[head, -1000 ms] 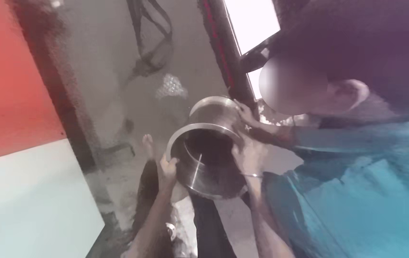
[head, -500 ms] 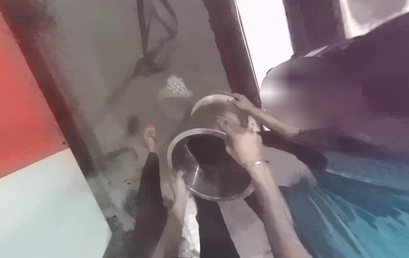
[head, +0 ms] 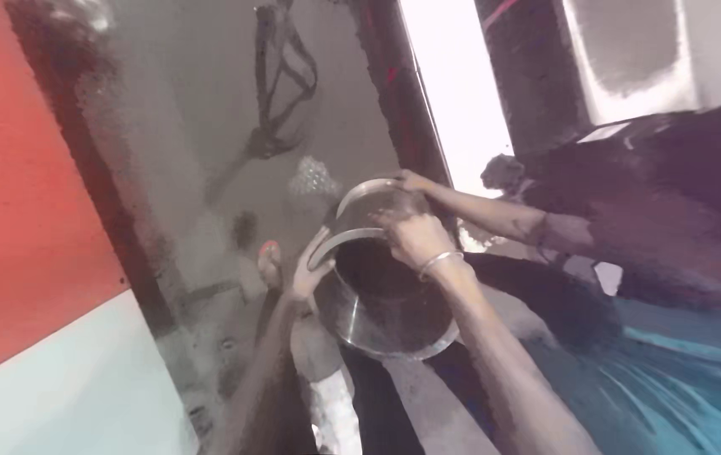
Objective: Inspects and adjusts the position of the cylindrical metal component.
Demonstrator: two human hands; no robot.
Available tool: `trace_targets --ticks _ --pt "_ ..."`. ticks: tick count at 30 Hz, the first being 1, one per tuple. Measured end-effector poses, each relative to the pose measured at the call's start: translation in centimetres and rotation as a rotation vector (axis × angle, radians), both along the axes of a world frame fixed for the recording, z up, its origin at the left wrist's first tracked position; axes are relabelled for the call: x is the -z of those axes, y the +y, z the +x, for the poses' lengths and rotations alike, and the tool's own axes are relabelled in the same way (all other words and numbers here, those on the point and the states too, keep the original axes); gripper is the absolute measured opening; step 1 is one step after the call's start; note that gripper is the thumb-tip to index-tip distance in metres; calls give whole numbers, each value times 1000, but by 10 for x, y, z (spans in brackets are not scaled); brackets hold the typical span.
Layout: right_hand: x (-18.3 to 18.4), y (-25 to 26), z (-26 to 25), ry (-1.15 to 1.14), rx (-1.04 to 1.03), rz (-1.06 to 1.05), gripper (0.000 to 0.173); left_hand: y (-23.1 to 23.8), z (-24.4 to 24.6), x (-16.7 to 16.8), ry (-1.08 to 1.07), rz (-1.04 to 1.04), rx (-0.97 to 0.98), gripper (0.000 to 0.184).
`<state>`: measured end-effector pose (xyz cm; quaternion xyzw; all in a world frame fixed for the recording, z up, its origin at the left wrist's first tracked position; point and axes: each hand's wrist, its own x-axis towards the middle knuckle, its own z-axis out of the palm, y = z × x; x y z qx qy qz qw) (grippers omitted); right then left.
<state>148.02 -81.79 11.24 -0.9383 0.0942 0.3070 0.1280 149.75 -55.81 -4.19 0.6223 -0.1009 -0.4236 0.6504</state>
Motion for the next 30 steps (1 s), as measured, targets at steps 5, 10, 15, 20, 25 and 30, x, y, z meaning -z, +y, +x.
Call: trace_targets --ticks 5,10,15,20,25,30 --pt "-4 -24 2 103 65 17 51 -21 -11 -12 2 -45 -81 69" --pt "-10 -41 1 123 91 29 47 -41 -12 -33 -53 119 -100 68" --pt "-11 -47 -14 79 170 34 40 -52 -22 -46 -46 197 -165 58" --pt "-15 -50 -83 -166 626 68 48 -54 -25 -35 -93 147 -163 59" --pt "-8 -42 -121 -170 883 -104 39 -59 -37 -40 -144 156 -131 58" --pt "8 -56 -146 -266 834 -126 41 -70 -44 -51 -153 179 -115 59"
